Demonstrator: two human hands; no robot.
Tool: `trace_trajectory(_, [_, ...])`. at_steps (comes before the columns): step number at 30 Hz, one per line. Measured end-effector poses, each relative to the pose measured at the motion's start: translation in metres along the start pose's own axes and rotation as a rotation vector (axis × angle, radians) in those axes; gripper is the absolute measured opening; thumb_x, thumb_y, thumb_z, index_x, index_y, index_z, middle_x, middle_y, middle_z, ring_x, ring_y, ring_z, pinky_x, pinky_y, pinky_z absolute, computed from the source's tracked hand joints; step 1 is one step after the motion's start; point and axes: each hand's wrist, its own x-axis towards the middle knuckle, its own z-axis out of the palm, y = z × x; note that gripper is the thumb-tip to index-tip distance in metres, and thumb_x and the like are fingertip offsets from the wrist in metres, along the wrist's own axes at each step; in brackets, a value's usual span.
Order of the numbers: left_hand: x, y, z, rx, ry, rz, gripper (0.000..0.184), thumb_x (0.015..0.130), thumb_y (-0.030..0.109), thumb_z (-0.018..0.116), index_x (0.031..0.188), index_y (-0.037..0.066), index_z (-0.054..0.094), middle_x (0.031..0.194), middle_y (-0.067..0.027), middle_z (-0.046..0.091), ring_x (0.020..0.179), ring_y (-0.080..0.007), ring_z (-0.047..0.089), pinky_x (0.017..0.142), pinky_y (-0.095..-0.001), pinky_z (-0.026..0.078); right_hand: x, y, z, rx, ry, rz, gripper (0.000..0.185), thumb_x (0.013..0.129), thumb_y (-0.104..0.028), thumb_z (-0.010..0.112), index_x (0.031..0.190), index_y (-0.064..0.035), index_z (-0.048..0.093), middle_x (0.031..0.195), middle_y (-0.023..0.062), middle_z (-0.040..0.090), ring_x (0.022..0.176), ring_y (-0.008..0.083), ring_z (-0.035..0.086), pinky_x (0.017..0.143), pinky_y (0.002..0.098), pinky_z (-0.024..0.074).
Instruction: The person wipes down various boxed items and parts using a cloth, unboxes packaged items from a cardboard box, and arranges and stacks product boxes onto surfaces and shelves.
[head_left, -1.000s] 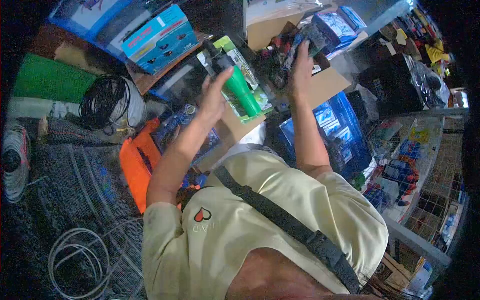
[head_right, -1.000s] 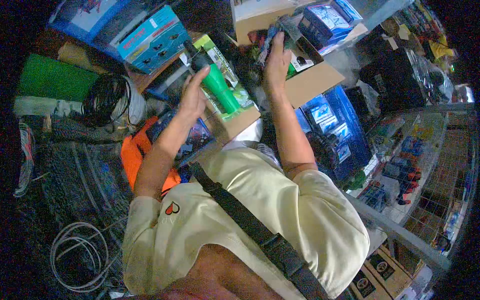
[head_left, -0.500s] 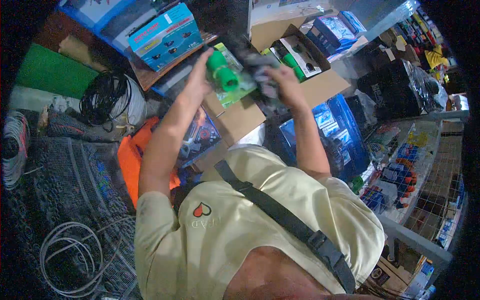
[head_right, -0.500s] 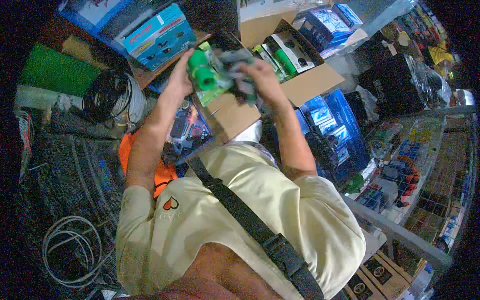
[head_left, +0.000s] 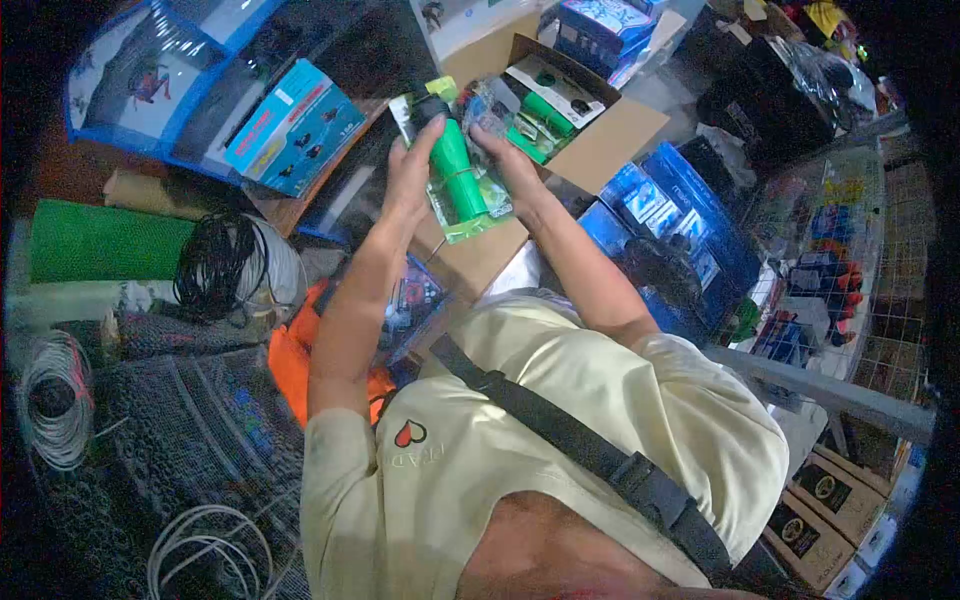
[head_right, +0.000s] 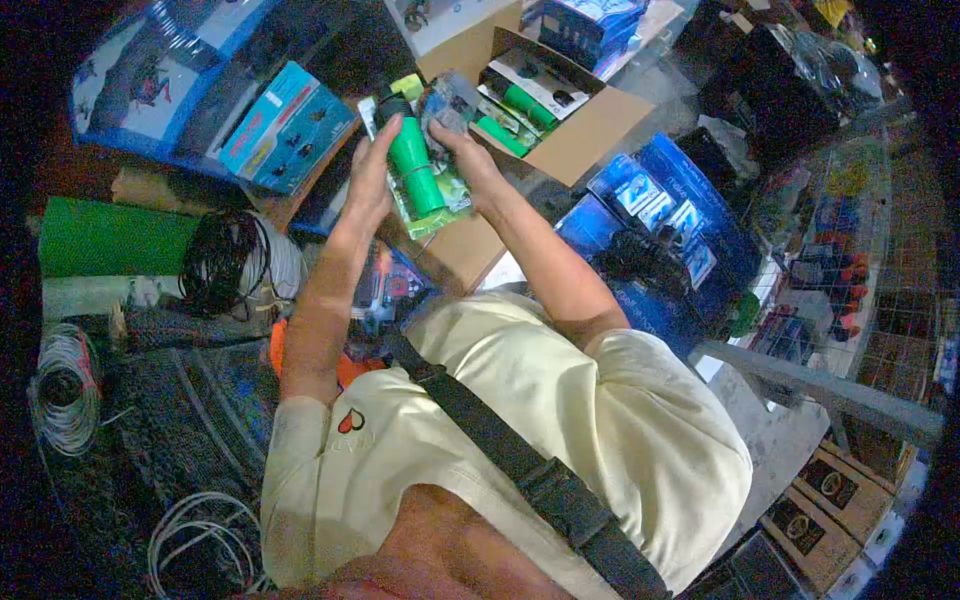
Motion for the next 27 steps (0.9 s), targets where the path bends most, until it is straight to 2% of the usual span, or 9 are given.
trace_trajectory(4, [0.008, -0.011, -0.002, 0.106, 0.107, 0.224, 0.03, 0.08, 0.024, 0.067, 0.097, 0.003, 0.055, 0.088, -0.0041, 0.06, 0.075, -0.0109, 0.056, 0.064, -0.0274, 0.046, -0.026, 0.006, -0.006, -0.049, 0.059, 0.096, 0.031, 0.085, -0.019, 0.059, 0.113, -0.0064, 0.05, 0.104, 0.0051, 0.06, 0.09, 0.0173, 0.06, 0.081, 0.033, 0.0498])
trace_trajectory(7, [0.01, -0.021, -0.02, 0.156, 0.042, -0.001, 0.04, 0.079, 0.025, 0.068, 0.105, 0.001, 0.05, 0.095, -0.008, 0.059, 0.082, -0.0141, 0.057, 0.068, -0.0299, 0.047, -0.029, 0.028, -0.029, -0.092, 0.031, 0.121, 0.027, 0.086, -0.014, 0.058, 0.111, -0.0064, 0.052, 0.103, 0.0044, 0.061, 0.088, 0.0157, 0.06, 0.078, 0.0317, 0.0502])
trace_trajectory(9, [0.009, -0.038, -0.031, 0.207, 0.081, -0.119, 0.026, 0.084, 0.024, 0.063, 0.097, 0.002, 0.057, 0.089, -0.0066, 0.061, 0.077, -0.0139, 0.059, 0.065, -0.0286, 0.049, -0.032, 0.036, -0.041, -0.138, 0.065, 0.151, 0.024, 0.085, -0.012, 0.059, 0.108, -0.0064, 0.055, 0.098, 0.0027, 0.062, 0.084, 0.014, 0.06, 0.075, 0.0308, 0.0499])
trace_trajectory(11, [0.003, -0.047, -0.04, 0.201, 0.024, -0.191, 0.031, 0.082, 0.017, 0.064, 0.105, 0.002, 0.052, 0.094, -0.0084, 0.06, 0.082, -0.0168, 0.06, 0.069, -0.0305, 0.05, -0.028, 0.05, -0.062, -0.121, 0.101, 0.201, 0.024, 0.083, -0.012, 0.061, 0.106, -0.0059, 0.056, 0.094, 0.0025, 0.063, 0.079, 0.0131, 0.059, 0.075, 0.0301, 0.0488])
trace_trajectory(13, [-0.005, -0.046, -0.038, 0.151, -0.07, -0.285, 0.059, 0.074, 0.013, 0.072, 0.119, 0.001, 0.036, 0.106, -0.0109, 0.055, 0.094, -0.021, 0.057, 0.079, -0.0361, 0.048, -0.031, 0.043, -0.067, -0.253, 0.087, 0.161, 0.024, 0.083, -0.012, 0.061, 0.106, -0.0054, 0.056, 0.094, 0.0027, 0.063, 0.08, 0.0127, 0.059, 0.074, 0.0297, 0.0485])
trace_trajectory(15, [-0.009, -0.041, -0.027, 0.109, -0.07, -0.285, 0.065, 0.072, 0.006, 0.072, 0.123, 0.003, 0.031, 0.108, -0.0113, 0.054, 0.098, -0.0215, 0.056, 0.082, -0.0365, 0.047, -0.03, 0.041, -0.079, -0.402, 0.057, 0.128, 0.024, 0.084, -0.012, 0.061, 0.105, -0.004, 0.056, 0.095, 0.0026, 0.063, 0.082, 0.0116, 0.058, 0.074, 0.0287, 0.048])
trace_trajectory(17, [-0.009, -0.032, -0.012, 0.116, -0.175, -0.12, 0.058, 0.078, 0.0, 0.064, 0.125, 0.004, 0.03, 0.108, -0.0116, 0.056, 0.096, -0.0213, 0.058, 0.084, -0.0363, 0.047, -0.03, 0.027, -0.081, -0.39, 0.024, 0.094, 0.022, 0.084, -0.011, 0.06, 0.105, -0.0041, 0.056, 0.094, 0.0024, 0.063, 0.082, 0.011, 0.058, 0.074, 0.0287, 0.0479])
trace_trajectory(18, [-0.006, -0.029, -0.006, 0.137, -0.181, -0.099, 0.063, 0.072, 0.001, 0.07, 0.122, 0.004, 0.031, 0.109, -0.0108, 0.054, 0.101, -0.0211, 0.055, 0.087, -0.036, 0.044, -0.029, 0.018, -0.081, -0.382, -0.005, 0.05, 0.021, 0.084, -0.011, 0.06, 0.104, -0.0041, 0.057, 0.094, 0.0022, 0.063, 0.081, 0.0104, 0.057, 0.073, 0.0287, 0.0478])
trace_trajectory(27, [0.03, -0.017, 0.071, 0.236, -0.151, 0.022, 0.066, 0.072, 0.005, 0.071, 0.122, 0.004, 0.028, 0.11, -0.0109, 0.053, 0.1, -0.0189, 0.054, 0.089, -0.0337, 0.043, -0.01, -0.062, -0.11, -0.627, -0.033, 0.058, 0.03, 0.082, -0.009, 0.06, 0.111, -0.0053, 0.053, 0.099, 0.0005, 0.061, 0.086, 0.0096, 0.055, 0.077, 0.0273, 0.046])
